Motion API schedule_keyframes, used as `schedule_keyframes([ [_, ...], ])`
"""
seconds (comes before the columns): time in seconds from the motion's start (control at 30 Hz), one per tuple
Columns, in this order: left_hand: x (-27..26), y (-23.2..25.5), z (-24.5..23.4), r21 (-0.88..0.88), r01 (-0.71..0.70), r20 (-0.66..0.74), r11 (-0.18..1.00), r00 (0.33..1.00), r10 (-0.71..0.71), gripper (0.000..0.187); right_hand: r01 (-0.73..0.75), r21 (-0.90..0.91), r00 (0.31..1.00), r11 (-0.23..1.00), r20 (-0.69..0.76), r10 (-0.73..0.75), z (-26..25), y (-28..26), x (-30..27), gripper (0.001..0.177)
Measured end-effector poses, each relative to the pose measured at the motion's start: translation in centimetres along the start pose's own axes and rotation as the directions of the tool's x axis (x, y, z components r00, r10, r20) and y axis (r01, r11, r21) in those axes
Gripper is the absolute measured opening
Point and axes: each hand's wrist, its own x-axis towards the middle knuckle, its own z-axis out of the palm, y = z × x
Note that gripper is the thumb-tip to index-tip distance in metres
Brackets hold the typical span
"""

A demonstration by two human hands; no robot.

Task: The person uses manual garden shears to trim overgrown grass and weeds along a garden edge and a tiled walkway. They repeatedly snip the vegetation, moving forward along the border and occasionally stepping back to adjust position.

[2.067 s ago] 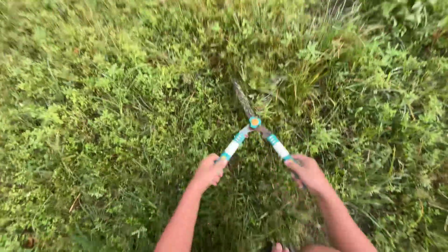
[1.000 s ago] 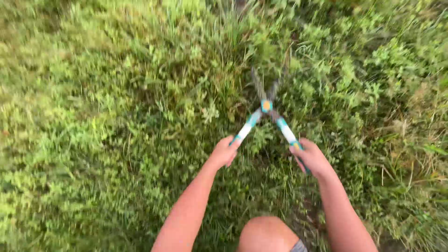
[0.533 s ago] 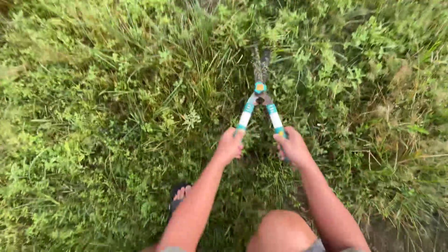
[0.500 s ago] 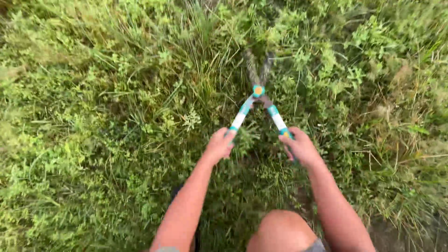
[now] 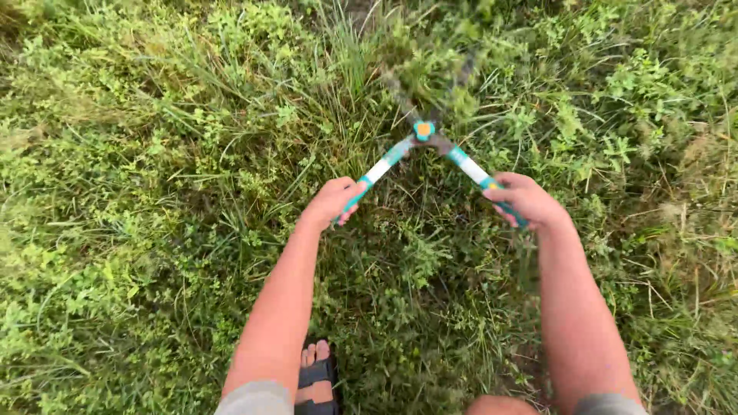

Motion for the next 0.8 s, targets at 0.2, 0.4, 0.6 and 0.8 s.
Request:
schedule_keyframes([
  [0.2,3.7,3.9,9.7,-0.149,-0.069,-0.108,0.986,0.993,0.053,0.034,0.032,0.193,0.998,0.981,-0.062,-0.02,9.6,1.2,6.9,0.026],
  [0.4,-1.0,-0.5,-2.4,0.062,0.082,0.123,0.995,0.988,-0.089,0.034,-0.065,0.002,0.997,0.998,0.038,0.065,2.1,0.3,-1.9,0.034],
  [0.6,3.8,4.0,6.3,-0.214,-0.042,-0.026,0.976,0.999,0.037,0.029,0.093,0.219,0.995,0.971,0.0,-0.095,7.6,0.2,7.2,0.016],
  [0.8,1.6,3.1,3.3,0.016,0.08,-0.059,0.997,0.995,-0.079,0.044,0.019,0.181,0.998,0.983,0.048,-0.028,5.7,0.8,2.5,0.016],
])
